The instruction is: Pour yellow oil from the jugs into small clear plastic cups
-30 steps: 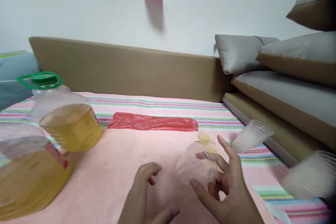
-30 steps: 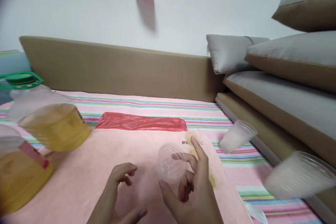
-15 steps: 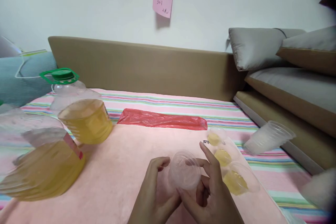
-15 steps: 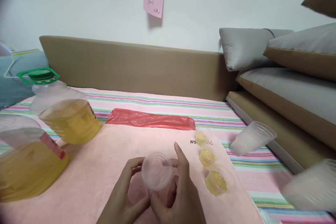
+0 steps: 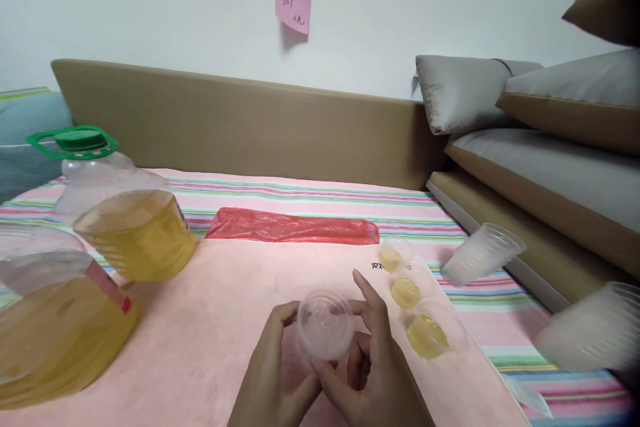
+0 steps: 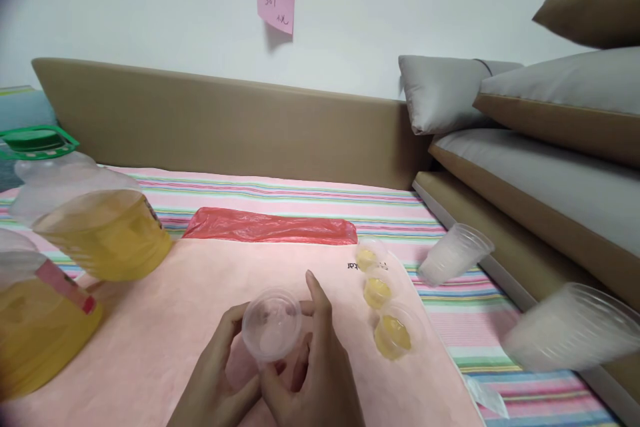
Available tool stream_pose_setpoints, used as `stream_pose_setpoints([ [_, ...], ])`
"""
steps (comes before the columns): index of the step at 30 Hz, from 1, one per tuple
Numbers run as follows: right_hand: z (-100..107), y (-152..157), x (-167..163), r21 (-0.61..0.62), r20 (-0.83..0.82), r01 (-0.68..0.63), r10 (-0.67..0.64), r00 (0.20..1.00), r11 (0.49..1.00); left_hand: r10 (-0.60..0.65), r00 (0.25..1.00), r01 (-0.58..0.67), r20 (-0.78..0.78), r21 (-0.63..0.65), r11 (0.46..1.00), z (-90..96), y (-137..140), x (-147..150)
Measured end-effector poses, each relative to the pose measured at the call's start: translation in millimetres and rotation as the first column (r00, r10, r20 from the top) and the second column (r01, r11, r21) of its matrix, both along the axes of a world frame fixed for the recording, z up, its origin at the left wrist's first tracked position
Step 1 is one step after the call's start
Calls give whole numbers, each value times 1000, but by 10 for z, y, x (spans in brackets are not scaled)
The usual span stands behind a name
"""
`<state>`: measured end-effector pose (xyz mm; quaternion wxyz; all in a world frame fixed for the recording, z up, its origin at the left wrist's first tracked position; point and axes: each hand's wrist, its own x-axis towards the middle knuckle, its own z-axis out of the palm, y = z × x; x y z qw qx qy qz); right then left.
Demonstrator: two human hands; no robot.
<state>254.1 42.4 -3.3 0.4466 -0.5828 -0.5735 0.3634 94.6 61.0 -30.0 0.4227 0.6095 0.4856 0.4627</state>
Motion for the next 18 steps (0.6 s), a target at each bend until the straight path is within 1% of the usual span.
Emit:
stream_pose_setpoints([
  [4,26,9,59,-14,-40,-22,22,999,1000,-10,999,12,44,-49,999,29,-2,16],
  [6,67,14,107,-11,-39,-31,30,999,999,-8,999,11,38,-57,998,35,2,12],
  [10,169,16,206,14,-41,4,-3,999,1000,-1,999,1,-33,-25,1000,21,17,-27],
  [13,225,8,252,39,-56,58,-55,997,998,-34,993,35,-116,8,999,-20,33,-68],
  [16,245,-4,274,43,-49,79,-77,996,996,-67,982,75,-178,38,996,-63,48,-96],
  [18,235,-9,280,37,-39,65,-64,997,997,-70,976,84,-206,62,994,-79,54,-99],
])
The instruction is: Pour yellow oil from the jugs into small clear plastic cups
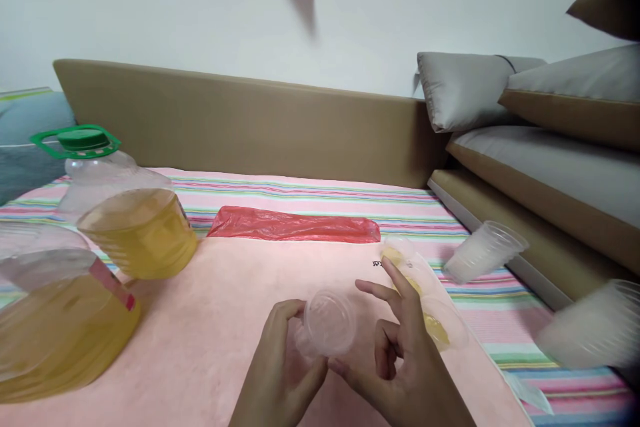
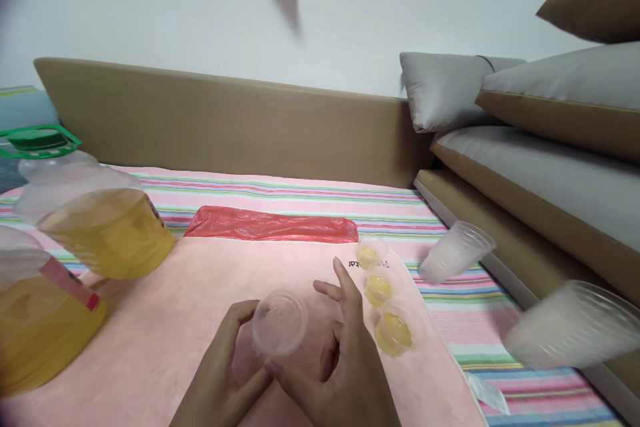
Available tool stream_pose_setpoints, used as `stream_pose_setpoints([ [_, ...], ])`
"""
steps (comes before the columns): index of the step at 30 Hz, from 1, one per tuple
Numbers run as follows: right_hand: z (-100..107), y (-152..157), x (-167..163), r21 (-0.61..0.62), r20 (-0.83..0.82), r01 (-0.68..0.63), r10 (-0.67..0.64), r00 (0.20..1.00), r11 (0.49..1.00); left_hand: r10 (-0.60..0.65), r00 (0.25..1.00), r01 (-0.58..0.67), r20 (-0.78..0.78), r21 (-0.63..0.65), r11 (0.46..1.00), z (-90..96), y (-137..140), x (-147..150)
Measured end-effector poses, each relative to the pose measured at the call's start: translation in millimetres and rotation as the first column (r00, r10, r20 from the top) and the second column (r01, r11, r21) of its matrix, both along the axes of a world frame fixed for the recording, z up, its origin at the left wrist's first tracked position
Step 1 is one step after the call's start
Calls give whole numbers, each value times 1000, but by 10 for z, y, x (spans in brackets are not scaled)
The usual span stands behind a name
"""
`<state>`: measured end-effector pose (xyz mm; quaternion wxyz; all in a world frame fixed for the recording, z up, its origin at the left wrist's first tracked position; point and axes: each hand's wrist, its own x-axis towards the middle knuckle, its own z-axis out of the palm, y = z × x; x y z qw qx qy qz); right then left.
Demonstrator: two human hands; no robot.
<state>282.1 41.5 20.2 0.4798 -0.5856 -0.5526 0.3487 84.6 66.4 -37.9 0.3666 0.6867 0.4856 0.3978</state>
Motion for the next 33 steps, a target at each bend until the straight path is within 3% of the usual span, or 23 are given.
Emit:
stream_pose_setpoints([
  [13,-9,8,-21,-65,3,-74,74,997,995,-35,998,38,-46,60,997,-9,-6,11],
  [33,-32,33,-77,-43,-69,-39,36,997,998,43,993,-45,106,24,999,21,-24,128],
])
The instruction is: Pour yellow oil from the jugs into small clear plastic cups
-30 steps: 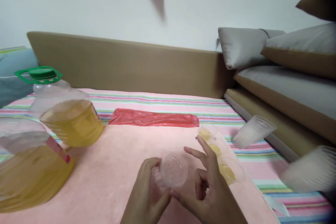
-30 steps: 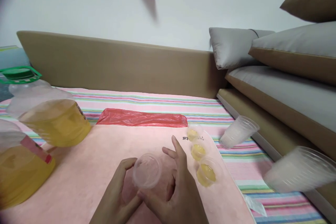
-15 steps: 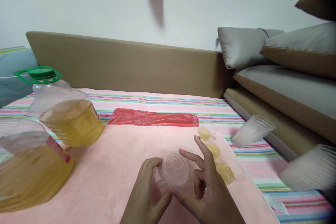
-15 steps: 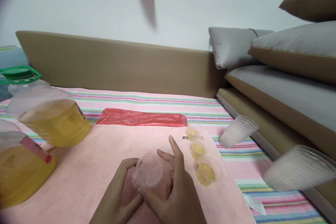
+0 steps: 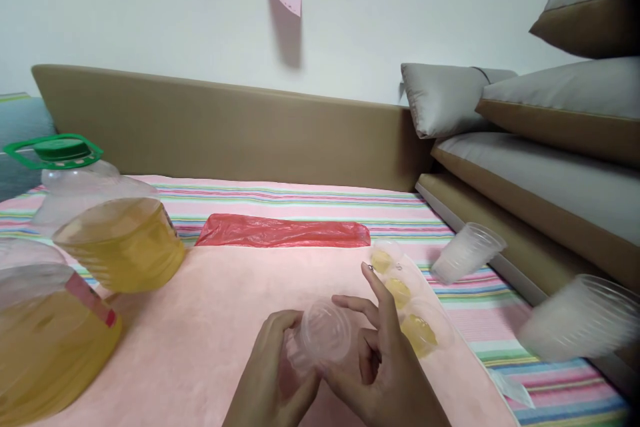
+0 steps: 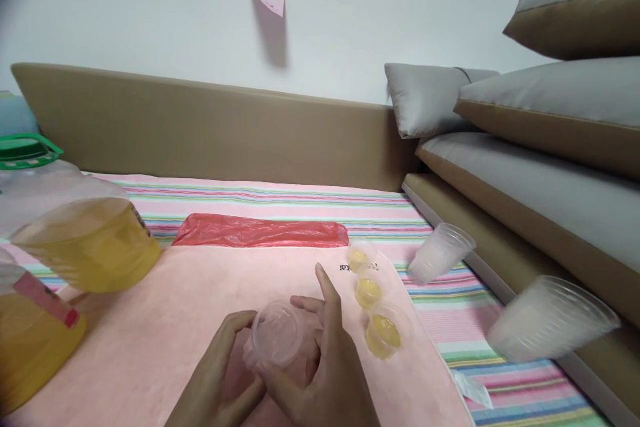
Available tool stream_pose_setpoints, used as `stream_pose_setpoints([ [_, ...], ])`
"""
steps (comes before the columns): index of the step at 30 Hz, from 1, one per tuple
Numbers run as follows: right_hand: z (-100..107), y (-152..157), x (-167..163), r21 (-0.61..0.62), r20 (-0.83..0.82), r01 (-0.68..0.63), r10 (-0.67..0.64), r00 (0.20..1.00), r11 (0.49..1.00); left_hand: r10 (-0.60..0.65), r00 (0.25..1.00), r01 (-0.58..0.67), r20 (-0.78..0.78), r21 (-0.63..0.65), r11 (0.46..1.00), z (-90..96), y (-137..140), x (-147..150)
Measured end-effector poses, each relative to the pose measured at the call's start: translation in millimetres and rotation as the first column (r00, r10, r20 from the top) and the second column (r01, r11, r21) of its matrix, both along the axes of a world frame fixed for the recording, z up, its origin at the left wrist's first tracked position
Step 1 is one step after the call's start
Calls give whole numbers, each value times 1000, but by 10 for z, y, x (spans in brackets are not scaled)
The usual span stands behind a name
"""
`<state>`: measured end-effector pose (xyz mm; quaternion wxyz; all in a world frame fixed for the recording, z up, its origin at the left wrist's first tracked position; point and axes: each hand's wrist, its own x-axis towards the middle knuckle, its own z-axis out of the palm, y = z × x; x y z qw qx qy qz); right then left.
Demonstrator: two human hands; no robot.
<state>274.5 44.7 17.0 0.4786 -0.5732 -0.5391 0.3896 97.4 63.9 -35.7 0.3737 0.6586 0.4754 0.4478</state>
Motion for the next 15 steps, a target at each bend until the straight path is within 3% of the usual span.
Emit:
stream_pose_setpoints([
  [10,34,-3,80,56,-40,5,-3,999,998,1,1000,-2,-24,-36,999,-36,35,-8],
  [15,184,-5,413,158,-77,139,-128,989,978,18,999,-21,-41,-64,998,-54,74,-17],
])
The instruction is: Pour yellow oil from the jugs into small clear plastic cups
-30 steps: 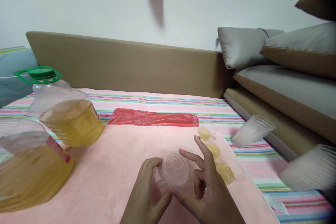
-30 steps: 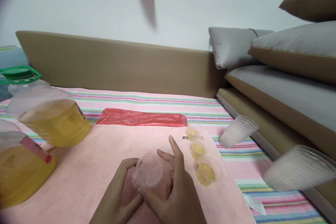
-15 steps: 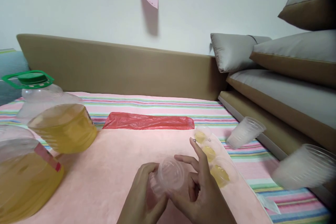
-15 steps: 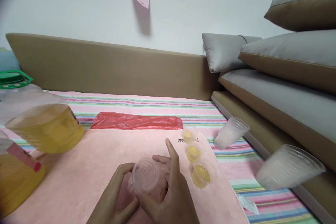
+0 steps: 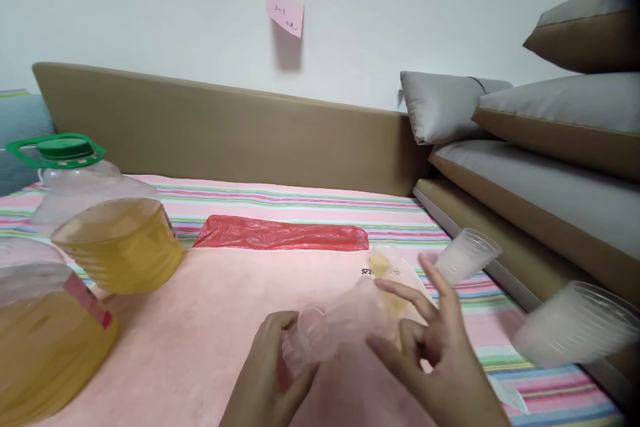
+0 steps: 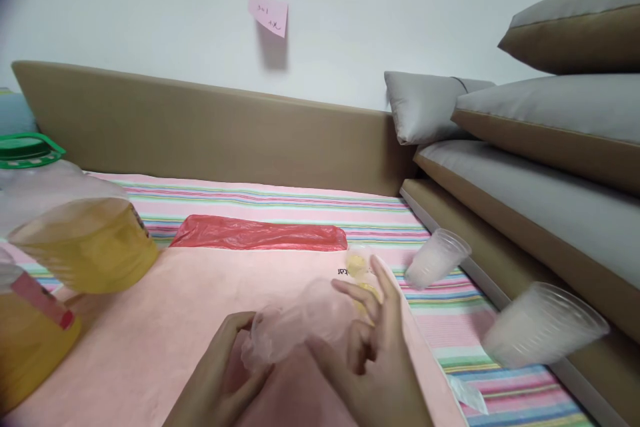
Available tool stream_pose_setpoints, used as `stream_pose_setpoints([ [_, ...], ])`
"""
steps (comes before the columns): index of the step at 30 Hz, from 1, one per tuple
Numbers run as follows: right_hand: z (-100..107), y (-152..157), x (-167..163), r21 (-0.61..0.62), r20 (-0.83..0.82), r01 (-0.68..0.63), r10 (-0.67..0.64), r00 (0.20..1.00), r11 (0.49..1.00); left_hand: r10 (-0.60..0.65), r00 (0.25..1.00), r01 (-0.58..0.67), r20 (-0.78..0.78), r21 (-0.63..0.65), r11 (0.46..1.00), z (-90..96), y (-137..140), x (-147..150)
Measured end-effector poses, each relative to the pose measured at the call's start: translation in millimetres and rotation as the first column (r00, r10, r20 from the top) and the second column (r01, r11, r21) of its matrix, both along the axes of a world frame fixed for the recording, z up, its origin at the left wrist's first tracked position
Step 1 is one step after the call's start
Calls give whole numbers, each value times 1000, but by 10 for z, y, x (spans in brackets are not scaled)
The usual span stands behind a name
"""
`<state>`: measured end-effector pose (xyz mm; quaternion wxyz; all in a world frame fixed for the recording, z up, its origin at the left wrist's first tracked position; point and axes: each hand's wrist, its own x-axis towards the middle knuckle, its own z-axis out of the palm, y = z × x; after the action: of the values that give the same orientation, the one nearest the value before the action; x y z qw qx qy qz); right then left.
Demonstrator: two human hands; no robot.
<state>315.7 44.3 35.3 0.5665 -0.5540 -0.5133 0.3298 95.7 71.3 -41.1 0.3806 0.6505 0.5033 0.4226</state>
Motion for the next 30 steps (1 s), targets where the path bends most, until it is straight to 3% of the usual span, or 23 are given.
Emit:
stream_pose_setpoints([
  [8,187,259,655,132,147,210,-228,962,969,-9,999,6,-42,-63,998,5,157,-140],
  [11,247,518,650,140,314,194,-230,921,971,21,1000,-22,-21,-48,999,-22,210,-172],
  [13,250,716,613,127,480,187,-225,848,974,27,1000,-27,-6,-48,998,-44,222,-178],
  [16,195,999,570,92,642,142,-168,748,986,29,1000,-29,-4,-59,998,-61,221,-174],
  [20,103,1278,540,28,690,31,-41,723,999,35,999,-34,11,-45,998,-38,215,-166],
  [22,76,1372,517,-8,742,1,5,670,1000,37,999,-36,18,-43,998,-19,214,-167],
  [26,31,1515,444,-104,845,9,84,528,995,33,999,-31,22,-52,998,12,206,-175],
  [30,-30,1641,386,-153,873,5,133,469,988,36,999,-35,26,-62,997,17,197,-174],
])
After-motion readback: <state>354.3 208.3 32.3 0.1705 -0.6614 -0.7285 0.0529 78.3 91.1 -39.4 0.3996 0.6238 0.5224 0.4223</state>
